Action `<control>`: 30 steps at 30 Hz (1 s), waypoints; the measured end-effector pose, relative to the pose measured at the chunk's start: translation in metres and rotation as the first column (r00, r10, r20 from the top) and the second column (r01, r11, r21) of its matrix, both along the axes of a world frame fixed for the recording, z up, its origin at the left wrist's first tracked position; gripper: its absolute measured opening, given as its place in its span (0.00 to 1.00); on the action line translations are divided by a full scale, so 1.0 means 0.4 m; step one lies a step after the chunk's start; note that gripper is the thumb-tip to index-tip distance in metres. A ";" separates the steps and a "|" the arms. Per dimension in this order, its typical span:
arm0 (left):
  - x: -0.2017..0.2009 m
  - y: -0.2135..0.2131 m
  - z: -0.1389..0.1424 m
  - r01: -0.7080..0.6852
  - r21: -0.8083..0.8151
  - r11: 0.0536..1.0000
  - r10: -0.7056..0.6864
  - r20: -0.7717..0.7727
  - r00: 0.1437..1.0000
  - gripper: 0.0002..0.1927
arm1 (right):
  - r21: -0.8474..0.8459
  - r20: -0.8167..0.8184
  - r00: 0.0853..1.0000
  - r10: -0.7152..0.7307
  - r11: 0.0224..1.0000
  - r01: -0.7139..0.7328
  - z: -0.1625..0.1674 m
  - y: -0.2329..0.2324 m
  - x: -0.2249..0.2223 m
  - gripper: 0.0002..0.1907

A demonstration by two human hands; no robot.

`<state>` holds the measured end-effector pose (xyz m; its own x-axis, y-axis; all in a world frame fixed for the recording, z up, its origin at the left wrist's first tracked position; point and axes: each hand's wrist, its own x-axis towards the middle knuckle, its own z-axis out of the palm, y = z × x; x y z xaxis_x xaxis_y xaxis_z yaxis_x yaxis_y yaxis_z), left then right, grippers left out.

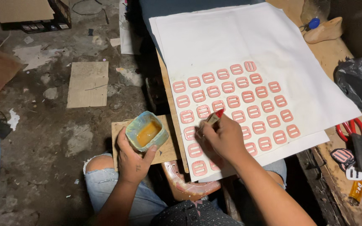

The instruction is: The person uses a small brush to apply yellow liquid from a container onto a sheet of pink labels arranged in rows. The person repeatedly dips the brush into the container and paints each label individually.

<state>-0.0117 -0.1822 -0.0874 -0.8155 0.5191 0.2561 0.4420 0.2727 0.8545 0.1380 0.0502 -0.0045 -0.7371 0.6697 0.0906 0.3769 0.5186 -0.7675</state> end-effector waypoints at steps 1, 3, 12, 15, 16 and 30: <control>0.000 0.000 -0.001 -0.008 -0.008 1.000 0.008 -0.008 1.000 0.52 | -0.004 -0.002 0.998 -0.066 0.998 0.066 -0.005 0.002 -0.003 0.09; 0.000 -0.001 -0.007 -0.018 -0.025 1.000 0.017 -0.019 1.000 0.52 | -0.134 -0.107 0.994 0.016 0.991 -0.030 -0.016 -0.009 -0.010 0.10; 0.037 0.000 0.039 0.012 0.182 0.983 -0.016 0.020 1.000 0.52 | -0.119 -0.176 0.972 -0.152 0.984 0.133 0.048 0.008 0.044 0.10; 0.112 0.004 0.103 0.127 0.312 0.942 -0.153 0.060 0.986 0.55 | -0.313 -0.218 0.976 -0.027 0.949 -0.044 0.059 -0.007 0.121 0.10; 0.142 0.008 0.123 0.159 0.310 0.937 -0.186 0.060 0.981 0.56 | -0.368 -0.251 0.967 0.044 0.920 -0.137 0.054 -0.017 0.147 0.10; 0.244 0.066 0.239 0.433 -0.015 0.901 -0.434 -0.027 0.901 0.62 | -0.838 -0.179 0.983 -0.041 0.530 -0.130 0.005 -0.022 0.303 0.32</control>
<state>0.0857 -0.1560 0.0082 -0.5017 0.8217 0.2706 0.5428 0.0554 0.8380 0.2592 0.0415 -0.0024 -0.8002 0.4619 -0.3825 0.2038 -0.3904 -0.8978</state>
